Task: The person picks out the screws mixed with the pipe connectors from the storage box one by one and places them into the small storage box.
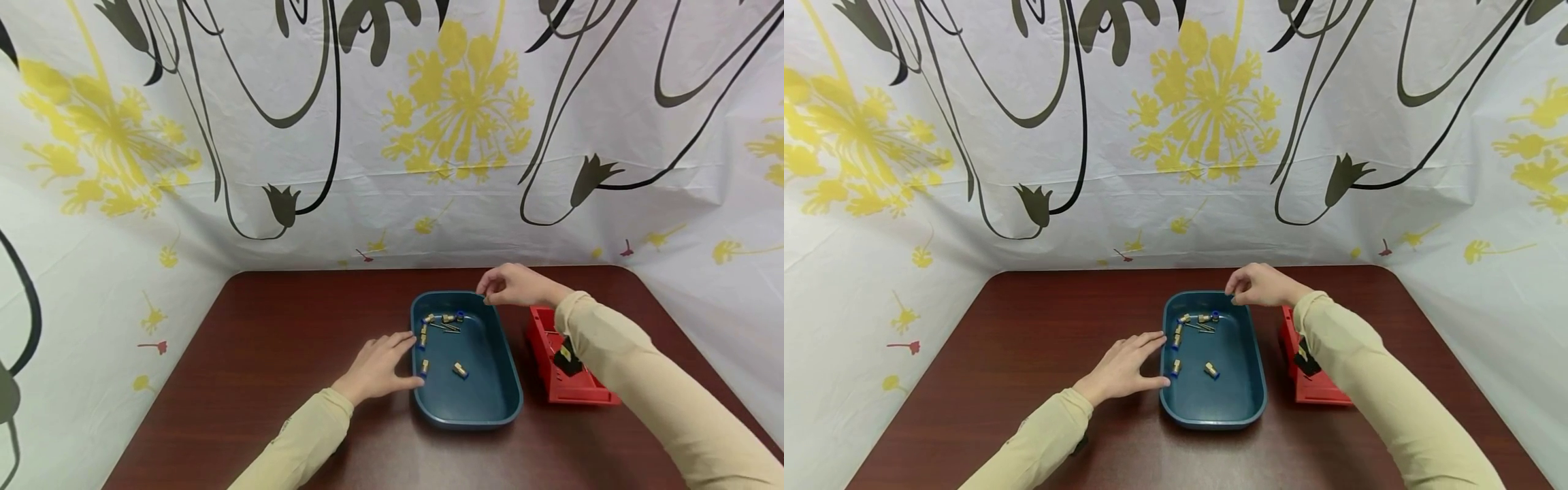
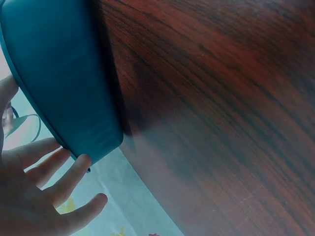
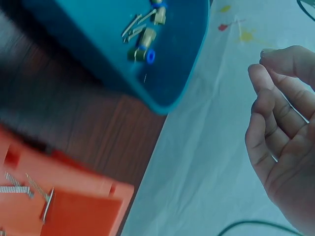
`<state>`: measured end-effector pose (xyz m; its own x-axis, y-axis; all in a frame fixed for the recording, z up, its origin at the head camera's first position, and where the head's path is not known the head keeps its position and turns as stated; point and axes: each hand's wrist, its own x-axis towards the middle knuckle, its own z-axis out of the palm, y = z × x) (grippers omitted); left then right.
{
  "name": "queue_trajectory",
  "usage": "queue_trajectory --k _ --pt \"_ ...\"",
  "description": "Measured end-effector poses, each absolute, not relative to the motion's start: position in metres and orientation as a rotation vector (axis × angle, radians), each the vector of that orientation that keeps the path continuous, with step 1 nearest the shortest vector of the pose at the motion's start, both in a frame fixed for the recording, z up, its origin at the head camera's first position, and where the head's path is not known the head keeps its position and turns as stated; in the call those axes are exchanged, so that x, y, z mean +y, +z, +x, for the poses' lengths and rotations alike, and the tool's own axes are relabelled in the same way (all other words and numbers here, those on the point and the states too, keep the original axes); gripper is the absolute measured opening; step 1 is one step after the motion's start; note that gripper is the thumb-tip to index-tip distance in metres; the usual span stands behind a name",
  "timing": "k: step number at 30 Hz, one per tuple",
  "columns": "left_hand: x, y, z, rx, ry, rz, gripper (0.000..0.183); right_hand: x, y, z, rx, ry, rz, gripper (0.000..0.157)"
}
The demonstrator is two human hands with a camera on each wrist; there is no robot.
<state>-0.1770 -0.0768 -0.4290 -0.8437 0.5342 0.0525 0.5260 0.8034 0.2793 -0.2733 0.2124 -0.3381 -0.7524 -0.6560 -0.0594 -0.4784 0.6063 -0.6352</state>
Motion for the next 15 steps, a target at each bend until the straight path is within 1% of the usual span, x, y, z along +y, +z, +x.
queue_trajectory --k 11,15 --pt "-0.077 -0.430 -0.178 2.944 0.489 0.862 0.076 0.171 -0.364 -0.280 2.475 -0.882 -0.998 0.013" --pt "-0.078 -0.430 -0.179 2.942 0.491 0.873 0.075 0.161 -0.377 -0.282 2.456 -0.903 -0.966 0.014"
